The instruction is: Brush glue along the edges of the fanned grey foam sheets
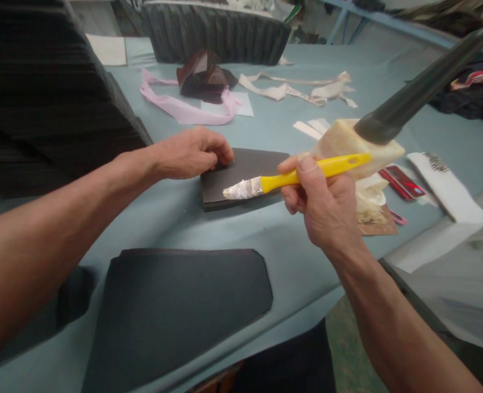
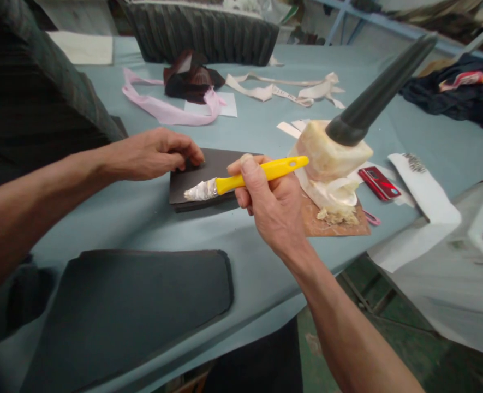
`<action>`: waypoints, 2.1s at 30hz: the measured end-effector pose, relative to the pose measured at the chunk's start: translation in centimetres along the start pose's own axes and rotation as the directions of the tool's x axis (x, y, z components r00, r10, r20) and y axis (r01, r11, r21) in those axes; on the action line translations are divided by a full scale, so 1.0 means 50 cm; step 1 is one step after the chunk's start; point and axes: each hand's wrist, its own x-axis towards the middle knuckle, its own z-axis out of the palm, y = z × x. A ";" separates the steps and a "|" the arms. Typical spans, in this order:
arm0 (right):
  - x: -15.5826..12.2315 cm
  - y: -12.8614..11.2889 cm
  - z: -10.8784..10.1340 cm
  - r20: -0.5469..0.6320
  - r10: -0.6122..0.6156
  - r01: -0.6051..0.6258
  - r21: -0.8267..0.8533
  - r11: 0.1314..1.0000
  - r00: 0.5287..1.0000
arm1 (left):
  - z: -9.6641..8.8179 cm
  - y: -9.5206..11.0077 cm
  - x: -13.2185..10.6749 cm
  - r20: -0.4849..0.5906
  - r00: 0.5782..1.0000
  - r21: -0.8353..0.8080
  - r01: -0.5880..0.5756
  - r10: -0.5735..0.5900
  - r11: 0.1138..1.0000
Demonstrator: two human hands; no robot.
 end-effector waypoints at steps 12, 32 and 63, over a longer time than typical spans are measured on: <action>0.014 -0.005 0.040 0.052 -0.066 0.064 0.036 0.997 0.996 | 0.002 0.016 0.007 0.065 0.996 0.001 0.054 -0.054 0.999; 0.034 -0.023 0.046 0.248 -0.129 0.178 -0.186 0.966 0.960 | 0.003 0.046 0.001 0.015 0.987 -0.076 0.160 -0.159 0.984; 0.090 -0.028 -0.071 0.044 -0.006 0.023 -0.381 0.924 0.999 | 0.009 0.044 0.009 -0.061 0.960 0.066 0.278 -0.274 0.958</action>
